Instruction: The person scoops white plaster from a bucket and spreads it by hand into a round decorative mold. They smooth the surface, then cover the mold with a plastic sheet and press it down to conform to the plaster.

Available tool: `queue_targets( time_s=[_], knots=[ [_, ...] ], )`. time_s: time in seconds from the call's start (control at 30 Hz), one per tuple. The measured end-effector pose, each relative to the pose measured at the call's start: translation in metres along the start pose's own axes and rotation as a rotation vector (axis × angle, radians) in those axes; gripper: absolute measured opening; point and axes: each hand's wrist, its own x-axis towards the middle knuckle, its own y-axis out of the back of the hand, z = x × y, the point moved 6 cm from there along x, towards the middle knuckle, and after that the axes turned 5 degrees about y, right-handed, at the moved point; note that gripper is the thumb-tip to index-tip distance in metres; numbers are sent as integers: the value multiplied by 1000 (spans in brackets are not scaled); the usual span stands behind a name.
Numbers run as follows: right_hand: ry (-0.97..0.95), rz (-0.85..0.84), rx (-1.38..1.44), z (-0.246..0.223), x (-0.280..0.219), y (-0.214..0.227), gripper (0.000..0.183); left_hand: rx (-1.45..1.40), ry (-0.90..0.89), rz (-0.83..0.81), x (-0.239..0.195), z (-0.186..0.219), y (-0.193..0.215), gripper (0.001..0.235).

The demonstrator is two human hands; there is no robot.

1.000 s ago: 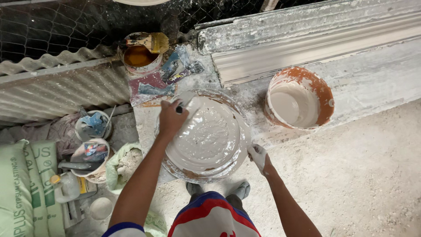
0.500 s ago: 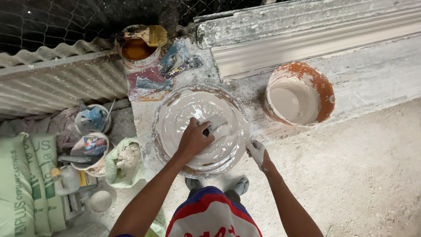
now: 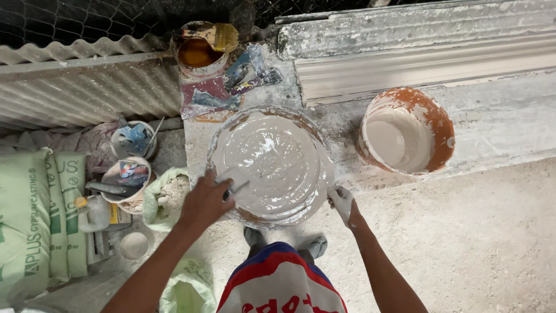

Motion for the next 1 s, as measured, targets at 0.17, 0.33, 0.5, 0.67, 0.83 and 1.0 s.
queue_targets(
  time_s=[0.17,0.33,0.5,0.67,0.83,1.0],
  knots=[
    [-5,-23,-29,1,3,2,33,152,17,290,18,-16,25,53],
    [-15,-22,-29,10,7,7,31,-112,2,170,43,17,9,59],
    [6,-50,-31,13,12,7,33,-140,-13,305,40,49,16,54],
    [-24,-49,-63,20,10,13,36,-128,57,147,29,58,15,44],
    [-14,-66,-16,22,11,12,36,-94,80,202,28,57,25,49],
    [-28,-71,7,24,15,9,35,-251,45,176,48,66,18,55]
  ],
)
